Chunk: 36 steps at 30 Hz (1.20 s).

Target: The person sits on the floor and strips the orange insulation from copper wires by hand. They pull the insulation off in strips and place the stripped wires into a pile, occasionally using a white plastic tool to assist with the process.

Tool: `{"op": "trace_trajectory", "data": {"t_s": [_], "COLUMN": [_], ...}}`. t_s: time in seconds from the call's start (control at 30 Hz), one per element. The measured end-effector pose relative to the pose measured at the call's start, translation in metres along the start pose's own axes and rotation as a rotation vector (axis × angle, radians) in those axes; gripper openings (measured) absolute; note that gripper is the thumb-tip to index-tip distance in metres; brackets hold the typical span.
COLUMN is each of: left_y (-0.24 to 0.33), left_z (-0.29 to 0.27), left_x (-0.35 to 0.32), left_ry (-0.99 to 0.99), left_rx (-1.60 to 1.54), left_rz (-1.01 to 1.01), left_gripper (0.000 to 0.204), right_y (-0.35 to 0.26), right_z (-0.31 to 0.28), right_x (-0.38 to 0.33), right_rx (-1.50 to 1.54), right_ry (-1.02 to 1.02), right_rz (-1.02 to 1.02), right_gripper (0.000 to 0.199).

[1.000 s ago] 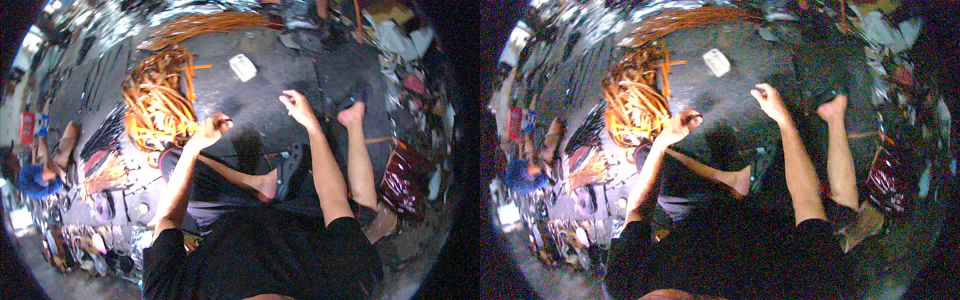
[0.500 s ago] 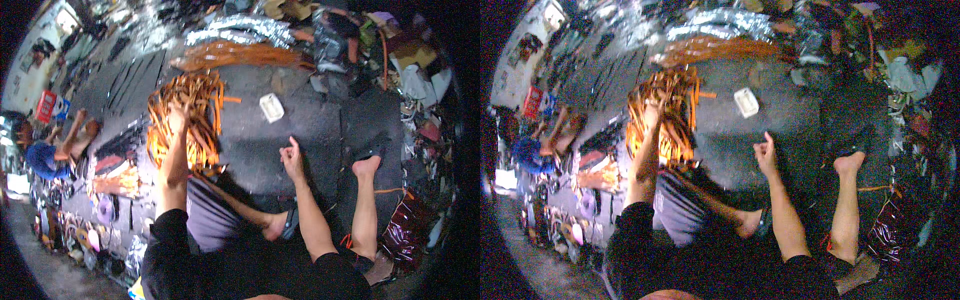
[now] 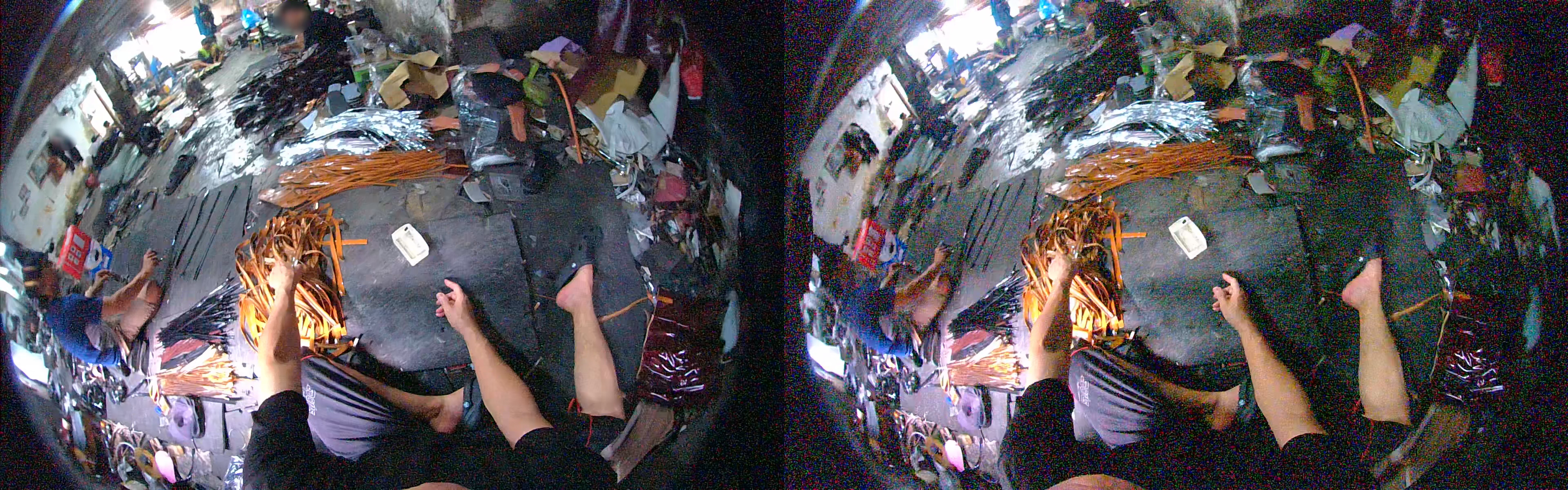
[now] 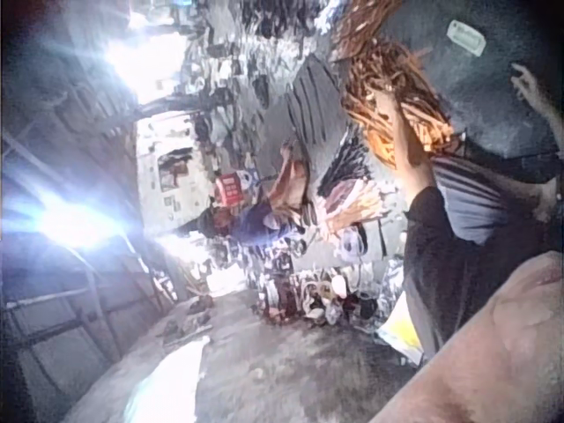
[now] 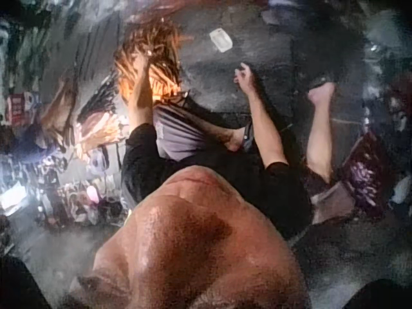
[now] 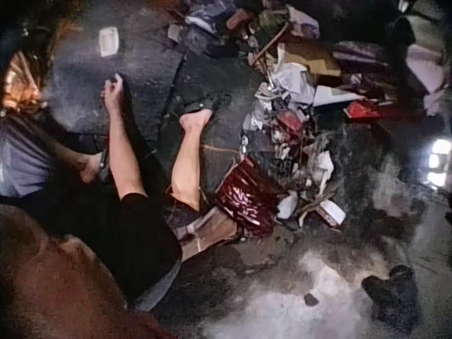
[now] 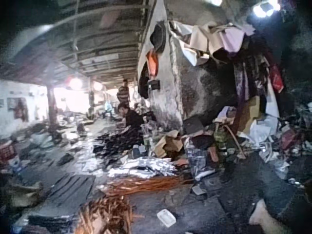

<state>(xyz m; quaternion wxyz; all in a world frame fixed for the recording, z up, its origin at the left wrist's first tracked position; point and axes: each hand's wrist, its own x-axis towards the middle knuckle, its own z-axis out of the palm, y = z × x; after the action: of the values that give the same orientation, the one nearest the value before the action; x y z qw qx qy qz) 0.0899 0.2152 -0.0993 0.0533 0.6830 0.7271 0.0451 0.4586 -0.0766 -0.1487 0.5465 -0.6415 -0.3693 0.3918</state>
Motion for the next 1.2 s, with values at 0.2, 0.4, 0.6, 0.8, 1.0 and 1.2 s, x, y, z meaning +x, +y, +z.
{"op": "trace_trajectory", "data": {"t_s": [0.2,0.4,0.6,0.8,1.0,1.2], "left_y": [-0.008,0.056,0.111,0.105,0.112,0.103], "left_z": [-0.022,-0.074,-0.077,-0.018,-0.061,-0.066], "left_x": [0.007,-0.064,-0.173,-0.203,-0.224,-0.189], "left_ry": [0.298,0.643,-0.147,-0.493,-0.653,-0.882], "left_rx": [-0.400,-1.017,-0.679,-0.709,-0.882,-0.789], "left_rz": [-0.169,0.402,0.635,1.281,0.714,0.666], "left_gripper": [0.043,0.036,0.038,0.026,0.007,0.015], "right_y": [0.006,0.025,-0.100,-0.166,-0.117,-0.123], "right_z": [-0.001,-0.004,0.018,0.045,0.032,-0.076], "right_x": [0.001,-0.011,-0.065,-0.084,-0.043,-0.008], "right_rx": [-0.010,0.028,-0.367,-0.219,-0.044,-0.315], "right_ry": [0.026,0.150,-0.539,-0.643,-0.720,-0.614], "right_rz": [0.032,-0.153,-0.450,-0.342,0.091,-0.156], "right_gripper": [0.047,0.032,0.040,0.040,0.043,0.030]}}
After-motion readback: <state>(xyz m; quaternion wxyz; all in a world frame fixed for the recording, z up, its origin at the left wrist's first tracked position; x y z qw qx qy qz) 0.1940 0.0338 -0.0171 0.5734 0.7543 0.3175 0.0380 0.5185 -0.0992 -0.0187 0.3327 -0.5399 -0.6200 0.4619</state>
